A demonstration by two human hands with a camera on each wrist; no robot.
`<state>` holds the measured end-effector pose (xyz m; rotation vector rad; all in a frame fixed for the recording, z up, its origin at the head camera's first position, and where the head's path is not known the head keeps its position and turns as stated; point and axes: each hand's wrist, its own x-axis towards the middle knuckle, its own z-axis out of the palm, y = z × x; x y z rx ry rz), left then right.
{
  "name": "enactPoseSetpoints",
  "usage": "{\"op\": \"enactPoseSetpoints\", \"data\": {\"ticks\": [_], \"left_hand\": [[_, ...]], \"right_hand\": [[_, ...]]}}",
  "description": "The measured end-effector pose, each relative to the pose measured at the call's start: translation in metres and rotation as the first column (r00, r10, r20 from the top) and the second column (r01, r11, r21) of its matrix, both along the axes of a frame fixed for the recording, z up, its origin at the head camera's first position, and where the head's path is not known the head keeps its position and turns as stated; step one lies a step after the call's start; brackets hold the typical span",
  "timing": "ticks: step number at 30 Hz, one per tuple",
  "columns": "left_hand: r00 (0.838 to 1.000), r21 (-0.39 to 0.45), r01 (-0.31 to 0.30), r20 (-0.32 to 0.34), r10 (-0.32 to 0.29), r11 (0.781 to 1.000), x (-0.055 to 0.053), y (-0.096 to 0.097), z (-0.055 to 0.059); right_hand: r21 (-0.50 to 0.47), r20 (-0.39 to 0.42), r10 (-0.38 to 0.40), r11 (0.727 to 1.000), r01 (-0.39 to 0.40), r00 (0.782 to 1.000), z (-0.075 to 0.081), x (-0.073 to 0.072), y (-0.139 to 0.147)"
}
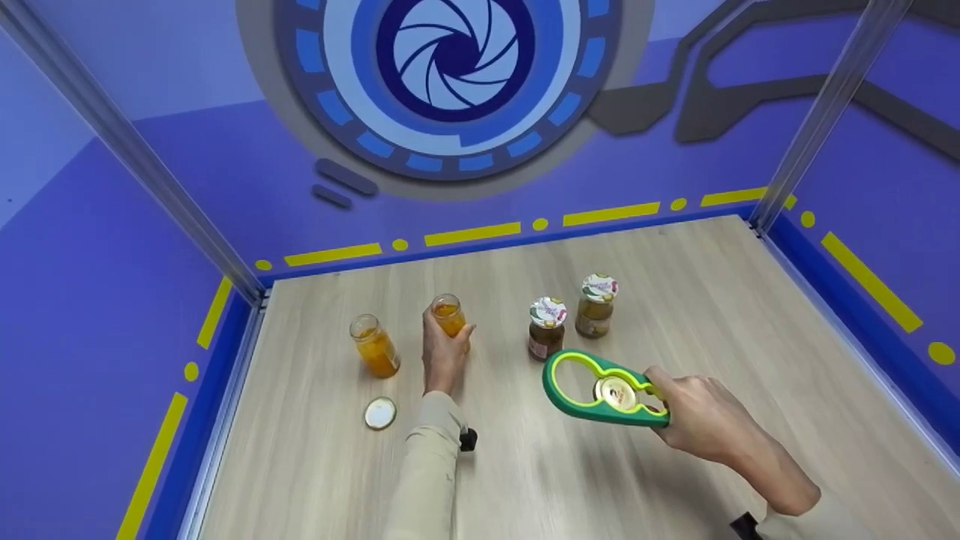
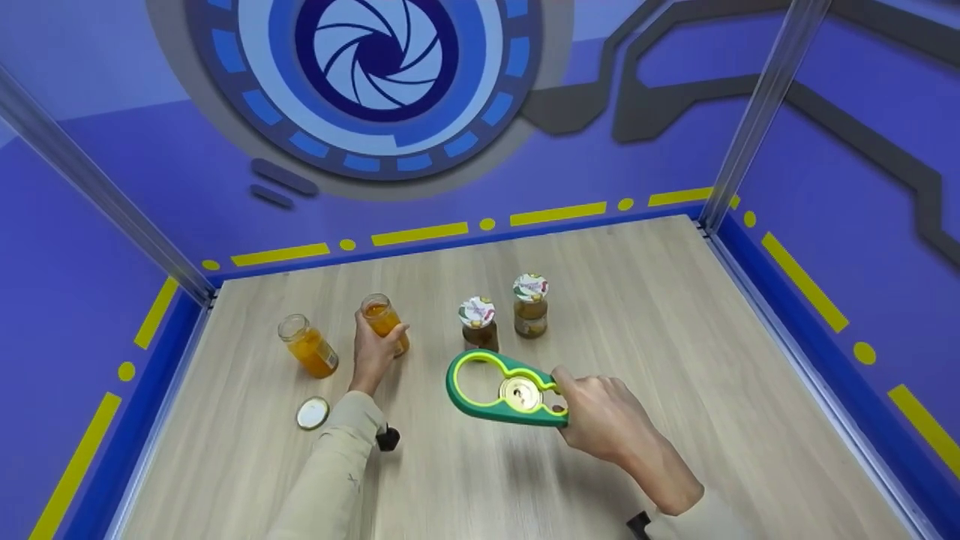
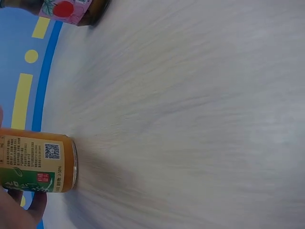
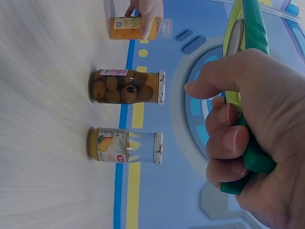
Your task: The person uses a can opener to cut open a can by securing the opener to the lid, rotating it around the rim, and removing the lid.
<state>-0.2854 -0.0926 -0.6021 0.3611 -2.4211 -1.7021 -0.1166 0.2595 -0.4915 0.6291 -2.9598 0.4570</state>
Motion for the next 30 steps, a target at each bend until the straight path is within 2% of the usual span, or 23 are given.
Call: {"op": "enactPoseSetpoints", "data": {"ticks": [5, 11, 16, 23, 30], "left_hand": [[0.999, -0.008, -0.038, -0.008, 0.038, 0.999, -0.004, 0.0014, -0.0009], [0.998, -0.015, -0.053, -0.016, 0.052, 0.998, -0.0062, 0.0008, -0.0033], [0.999, 0.013, -0.042, -0.011, 0.042, 0.999, -0.0058, -0.0004, -0.0045], [1.0, 0.073, -0.025, 0.014, 0.024, 0.997, -0.0034, -0.0018, -0.0029], [1.0, 0.037, -0.007, -0.025, 0.008, 0.999, -0.0063, -0.0027, 0.0015]], "right_hand": [[-0.005, -0.002, 0.002, 1.0, -0.002, 1.0, 0.0012, -0.0002, -0.0007], [-0.002, 0.005, -0.019, 1.0, 0.019, 1.0, 0.0023, 0.0004, -0.0013], [-0.01, -0.007, -0.018, 1.0, 0.018, 1.0, 0.0022, 0.0022, -0.0002], [-0.021, 0.026, -0.035, 0.999, 0.035, 0.999, -0.0014, 0.0008, 0.0011], [-0.016, 0.026, -0.033, 0.999, 0.034, 0.999, 0.001, -0.0017, 0.0012]]}}
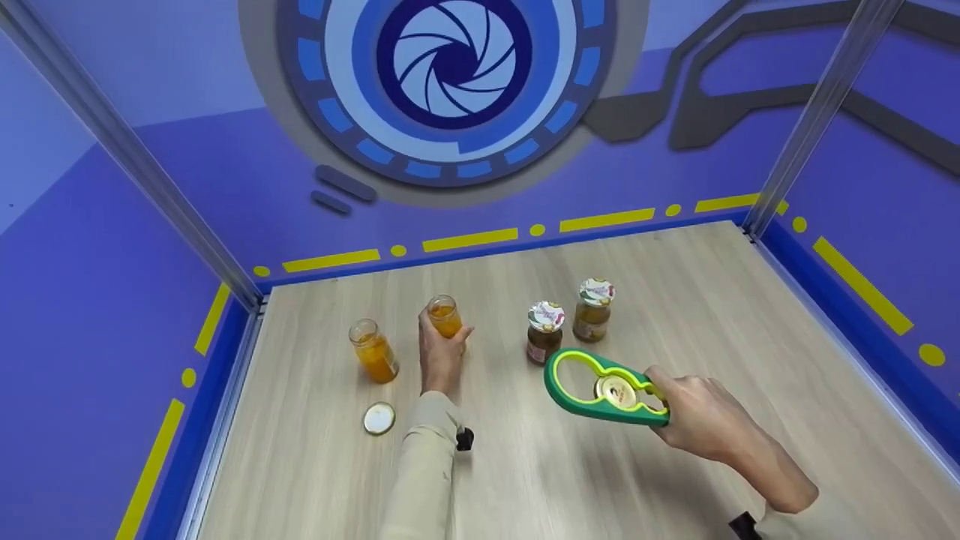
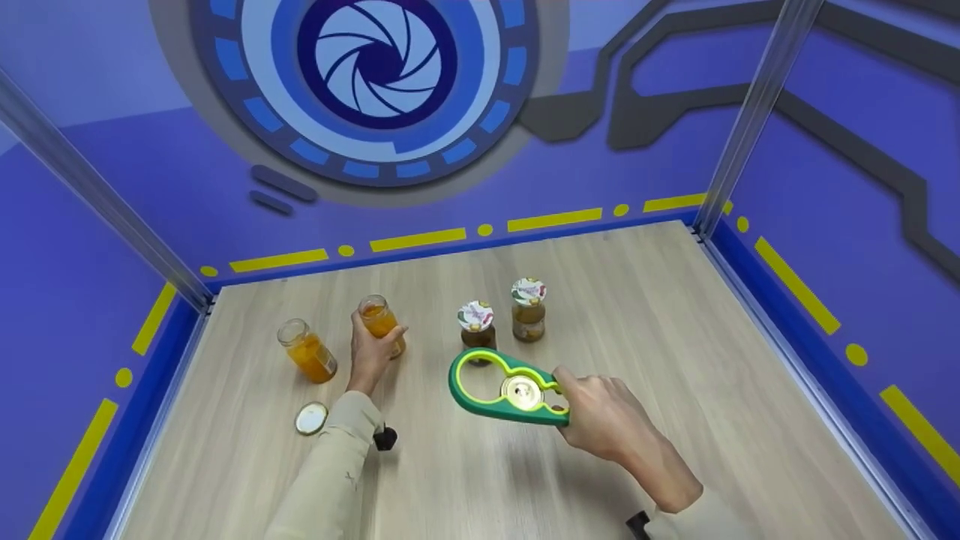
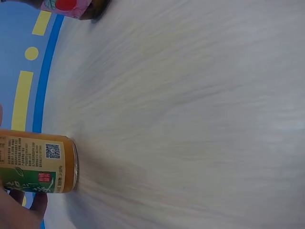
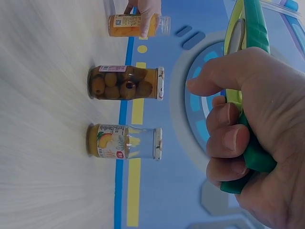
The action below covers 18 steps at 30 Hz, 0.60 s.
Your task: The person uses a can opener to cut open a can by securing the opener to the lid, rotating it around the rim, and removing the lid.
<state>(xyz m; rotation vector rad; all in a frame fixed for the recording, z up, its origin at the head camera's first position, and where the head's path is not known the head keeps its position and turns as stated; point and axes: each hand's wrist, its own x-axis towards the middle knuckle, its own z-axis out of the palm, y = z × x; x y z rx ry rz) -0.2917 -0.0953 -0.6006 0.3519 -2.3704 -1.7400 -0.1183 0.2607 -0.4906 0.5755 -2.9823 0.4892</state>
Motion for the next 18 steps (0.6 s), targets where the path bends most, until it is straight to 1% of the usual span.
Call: {"op": "enactPoseSetpoints", "data": {"ticks": [2, 5, 6, 8, 10, 11, 13, 15, 18], "left_hand": [[1.0, -0.02, 0.0, 0.021, 0.0, 1.0, 0.002, 0.0, 0.002], [0.999, -0.084, -0.017, 0.048, 0.021, 0.996, 0.005, -0.001, 0.005], [0.998, -0.094, -0.029, 0.056, 0.034, 0.995, 0.007, -0.001, 0.007], [0.994, -0.085, -0.058, 0.084, 0.065, 0.995, 0.013, -0.001, 0.01], [0.987, -0.053, -0.084, 0.131, 0.09, 0.995, 0.023, 0.0, 0.014], [0.982, -0.022, -0.085, 0.166, 0.088, 0.996, 0.029, 0.0, 0.016], [0.97, 0.026, -0.079, 0.231, 0.071, 0.997, 0.041, 0.001, 0.02], [0.956, 0.054, -0.061, 0.292, 0.043, 0.997, 0.053, 0.002, 0.023], [0.953, 0.145, -0.035, 0.303, -0.011, 0.989, 0.066, 0.005, 0.025]], "right_hand": [[-0.001, 0.002, 0.007, 1.0, -0.007, 1.0, 0.002, 0.0, -0.001], [0.003, -0.009, 0.013, 1.0, -0.013, 1.0, 0.005, -0.002, -0.003], [0.002, -0.014, 0.014, 1.0, -0.014, 1.0, 0.006, -0.003, -0.004], [0.005, -0.029, 0.017, 1.0, -0.017, 0.999, 0.008, -0.004, -0.005], [0.004, -0.046, 0.023, 1.0, -0.023, 0.999, 0.01, -0.005, -0.006], [0.003, -0.055, 0.027, 1.0, -0.027, 0.998, 0.01, -0.005, -0.007], [0.0, -0.065, 0.035, 0.999, -0.035, 0.997, 0.011, -0.005, -0.009], [0.001, -0.062, 0.034, 0.999, -0.034, 0.997, 0.012, -0.006, -0.012], [0.002, -0.04, 0.031, 1.0, -0.031, 0.999, 0.014, -0.006, -0.017]]}}
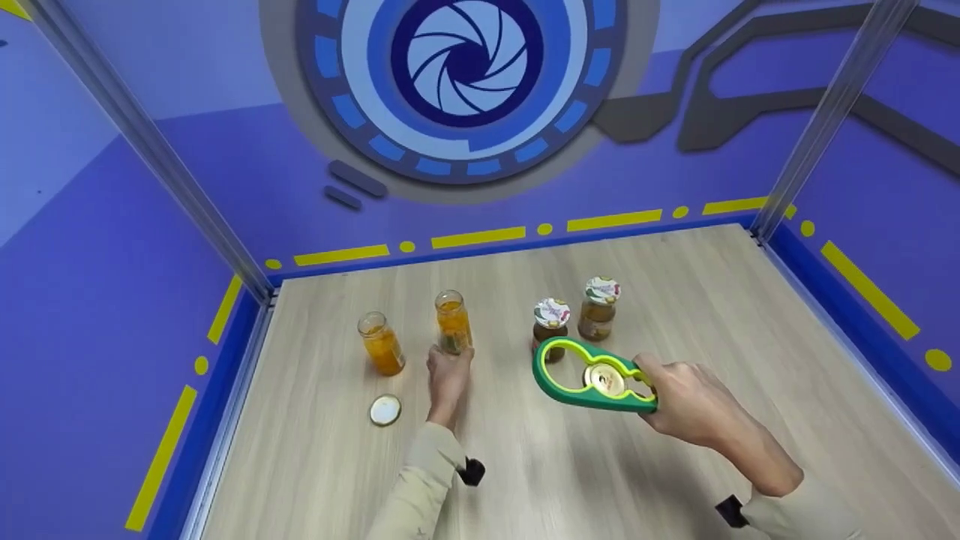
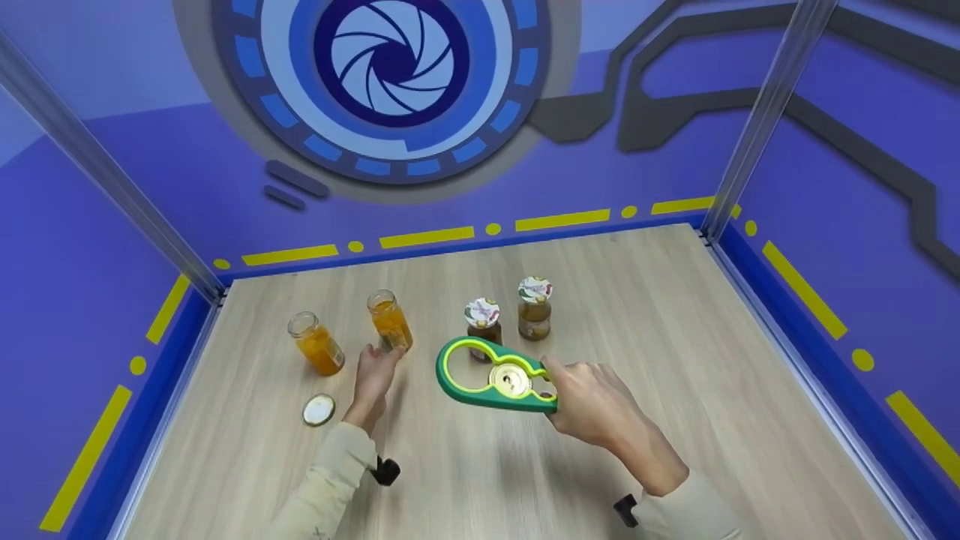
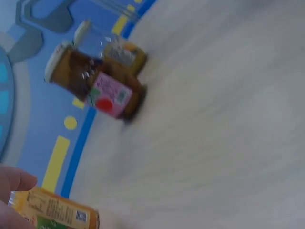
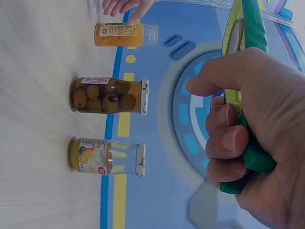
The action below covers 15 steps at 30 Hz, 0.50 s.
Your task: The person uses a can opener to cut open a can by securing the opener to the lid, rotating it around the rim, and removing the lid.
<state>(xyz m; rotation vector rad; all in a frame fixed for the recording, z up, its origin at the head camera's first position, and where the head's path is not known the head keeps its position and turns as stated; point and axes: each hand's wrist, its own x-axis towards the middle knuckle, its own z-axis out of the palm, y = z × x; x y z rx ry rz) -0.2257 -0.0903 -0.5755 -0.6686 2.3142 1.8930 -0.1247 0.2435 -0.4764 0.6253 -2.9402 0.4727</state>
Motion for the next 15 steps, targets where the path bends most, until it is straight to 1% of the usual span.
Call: {"op": "enactPoseSetpoints", "data": {"ticks": [2, 4, 6, 8, 9, 11, 13, 15], "left_hand": [[1.0, 0.07, 0.03, 0.008, -0.031, 0.997, 0.006, 0.004, 0.002], [0.996, 0.138, 0.07, 0.036, -0.076, 0.988, 0.014, 0.01, 0.005], [0.985, 0.183, 0.134, 0.085, -0.151, 0.974, 0.023, 0.015, 0.011], [0.966, 0.211, 0.205, 0.112, -0.232, 0.956, 0.032, 0.021, 0.016], [0.956, 0.227, 0.241, 0.11, -0.271, 0.944, 0.037, 0.024, 0.019], [0.937, 0.272, 0.308, 0.081, -0.34, 0.912, 0.045, 0.029, 0.025], [0.92, 0.32, 0.36, 0.037, -0.391, 0.876, 0.053, 0.034, 0.031], [0.902, 0.377, 0.405, -0.011, -0.433, 0.833, 0.059, 0.039, 0.036]], "right_hand": [[0.003, 0.016, -0.005, 1.0, 0.005, 1.0, 0.002, -0.001, -0.002], [0.005, 0.023, -0.005, 1.0, 0.005, 1.0, 0.003, -0.001, -0.003], [0.006, 0.031, -0.003, 1.0, 0.003, 1.0, 0.004, -0.001, -0.004], [0.003, 0.04, -0.001, 1.0, 0.001, 0.999, 0.005, -0.002, -0.005], [0.001, 0.043, 0.002, 1.0, -0.002, 0.999, 0.005, -0.002, -0.006], [0.0, 0.053, 0.008, 1.0, -0.008, 0.999, 0.006, -0.002, -0.007], [0.0, 0.062, 0.013, 1.0, -0.013, 0.998, 0.006, -0.002, -0.008], [0.003, 0.063, 0.024, 1.0, -0.024, 0.998, 0.006, -0.003, -0.009]]}}
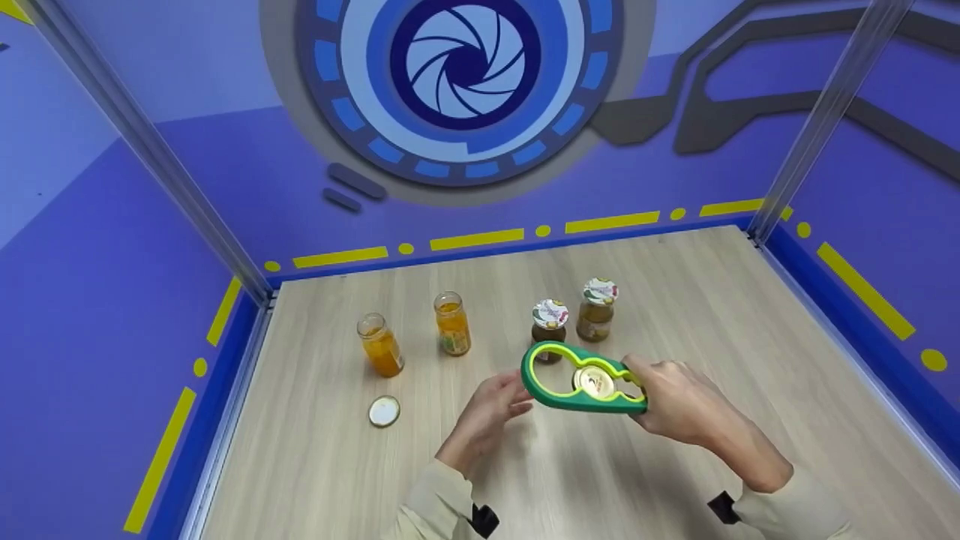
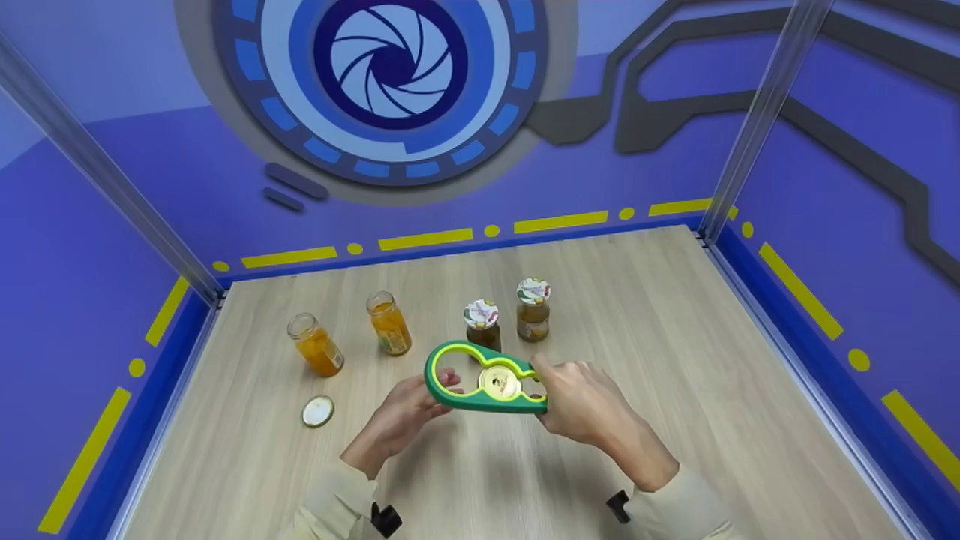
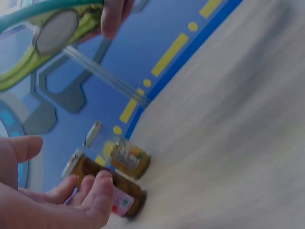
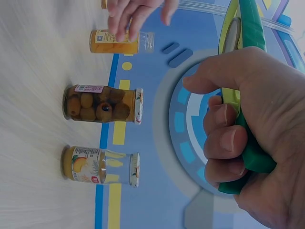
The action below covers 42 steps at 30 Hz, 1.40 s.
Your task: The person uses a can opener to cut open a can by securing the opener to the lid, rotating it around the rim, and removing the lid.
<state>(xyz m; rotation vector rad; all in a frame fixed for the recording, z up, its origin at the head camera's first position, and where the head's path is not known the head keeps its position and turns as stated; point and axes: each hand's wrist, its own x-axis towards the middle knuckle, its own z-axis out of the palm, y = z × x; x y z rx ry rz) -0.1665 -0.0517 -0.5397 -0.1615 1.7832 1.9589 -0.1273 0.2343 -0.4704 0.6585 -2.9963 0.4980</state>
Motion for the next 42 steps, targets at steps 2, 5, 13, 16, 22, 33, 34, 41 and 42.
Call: {"op": "enactPoseSetpoints", "data": {"ticks": [2, 5, 13, 16, 22, 33, 34, 41, 42], "left_hand": [[0.999, 0.075, 0.036, -0.014, -0.035, 0.997, 0.006, 0.004, 0.005], [0.997, 0.172, 0.083, -0.024, -0.08, 0.982, 0.014, 0.008, 0.01], [0.987, 0.401, 0.157, -0.02, -0.162, 0.902, 0.031, 0.012, 0.014], [0.98, 0.463, 0.191, -0.038, -0.196, 0.866, 0.035, 0.013, 0.013], [0.961, 0.532, 0.265, -0.077, -0.265, 0.804, 0.042, 0.015, 0.01], [0.949, 0.556, 0.296, -0.077, -0.306, 0.777, 0.047, 0.017, 0.004], [0.948, 0.557, 0.296, -0.075, -0.308, 0.776, 0.047, 0.017, 0.004], [0.945, 0.554, 0.296, -0.053, -0.322, 0.778, 0.05, 0.019, 0.003], [0.944, 0.554, 0.297, -0.048, -0.326, 0.778, 0.05, 0.02, 0.003]], "right_hand": [[-0.001, 0.0, 0.011, 1.0, -0.011, 1.0, -0.001, 0.0, -0.001], [-0.004, -0.011, 0.03, 1.0, -0.03, 0.999, -0.002, 0.0, -0.003], [-0.01, -0.018, 0.076, 0.997, -0.076, 0.997, -0.01, 0.002, -0.007], [-0.016, -0.012, 0.093, 0.996, -0.093, 0.996, -0.014, 0.003, -0.009], [-0.026, 0.019, 0.128, 0.992, -0.127, 0.992, -0.019, 0.005, -0.013], [-0.054, 0.017, 0.182, 0.982, -0.181, 0.983, -0.027, 0.008, -0.016], [-0.057, 0.02, 0.184, 0.981, -0.183, 0.983, -0.027, 0.008, -0.017], [-0.078, 0.039, 0.203, 0.977, -0.2, 0.978, -0.03, 0.011, -0.019], [-0.079, 0.036, 0.206, 0.976, -0.202, 0.978, -0.03, 0.011, -0.02]]}}
